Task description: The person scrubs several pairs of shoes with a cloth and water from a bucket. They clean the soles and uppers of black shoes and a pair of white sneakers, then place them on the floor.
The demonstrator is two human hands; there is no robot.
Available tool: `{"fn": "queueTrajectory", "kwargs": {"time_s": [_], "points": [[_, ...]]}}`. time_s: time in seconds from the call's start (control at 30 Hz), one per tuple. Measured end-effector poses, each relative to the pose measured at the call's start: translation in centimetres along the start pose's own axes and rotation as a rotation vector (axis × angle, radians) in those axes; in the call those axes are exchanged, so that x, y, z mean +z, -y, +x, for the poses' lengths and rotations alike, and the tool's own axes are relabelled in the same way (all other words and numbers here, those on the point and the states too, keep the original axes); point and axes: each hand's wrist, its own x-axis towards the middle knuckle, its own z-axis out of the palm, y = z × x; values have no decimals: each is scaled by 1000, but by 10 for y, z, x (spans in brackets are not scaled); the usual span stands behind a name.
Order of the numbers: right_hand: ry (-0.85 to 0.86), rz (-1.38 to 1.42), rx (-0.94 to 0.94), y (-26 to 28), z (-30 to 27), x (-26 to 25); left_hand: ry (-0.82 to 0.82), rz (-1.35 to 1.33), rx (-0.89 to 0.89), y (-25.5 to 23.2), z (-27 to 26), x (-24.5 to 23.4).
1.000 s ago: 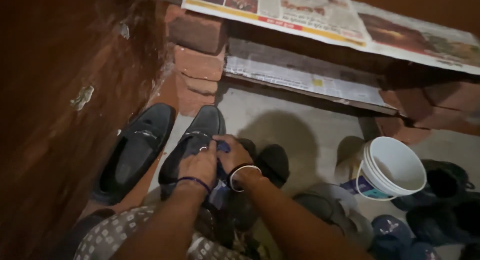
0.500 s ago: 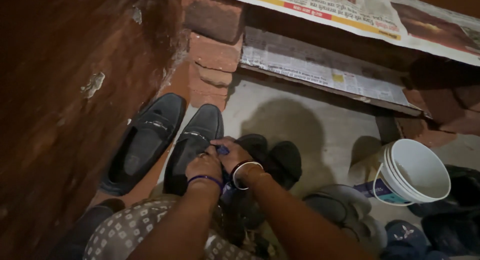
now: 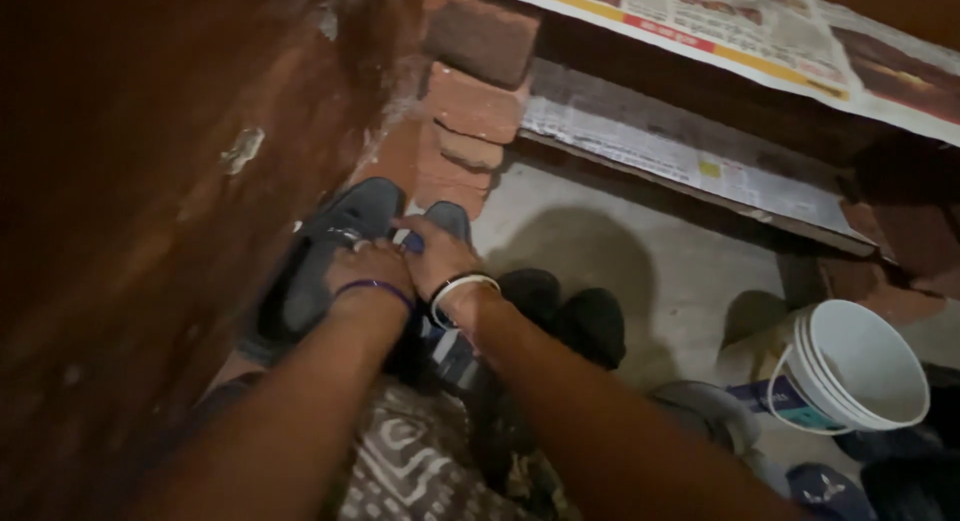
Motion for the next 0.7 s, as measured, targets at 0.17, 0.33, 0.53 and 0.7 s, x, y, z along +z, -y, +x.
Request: {"fn": "queueTrajectory", "kwargs": {"time_s": [0.17, 0.33, 0.53, 0.7], "points": [[195, 63, -192, 17, 20, 47, 175, -65, -118, 55, -13, -29], [403, 4, -148, 31, 27, 82, 243, -142, -46, 102, 5, 17], [383, -157, -11, 52, 18, 78, 220, -295, -99, 92, -12, 7], [321, -266, -40, 54, 5, 69, 235, -430, -143, 86, -23, 9]]}}
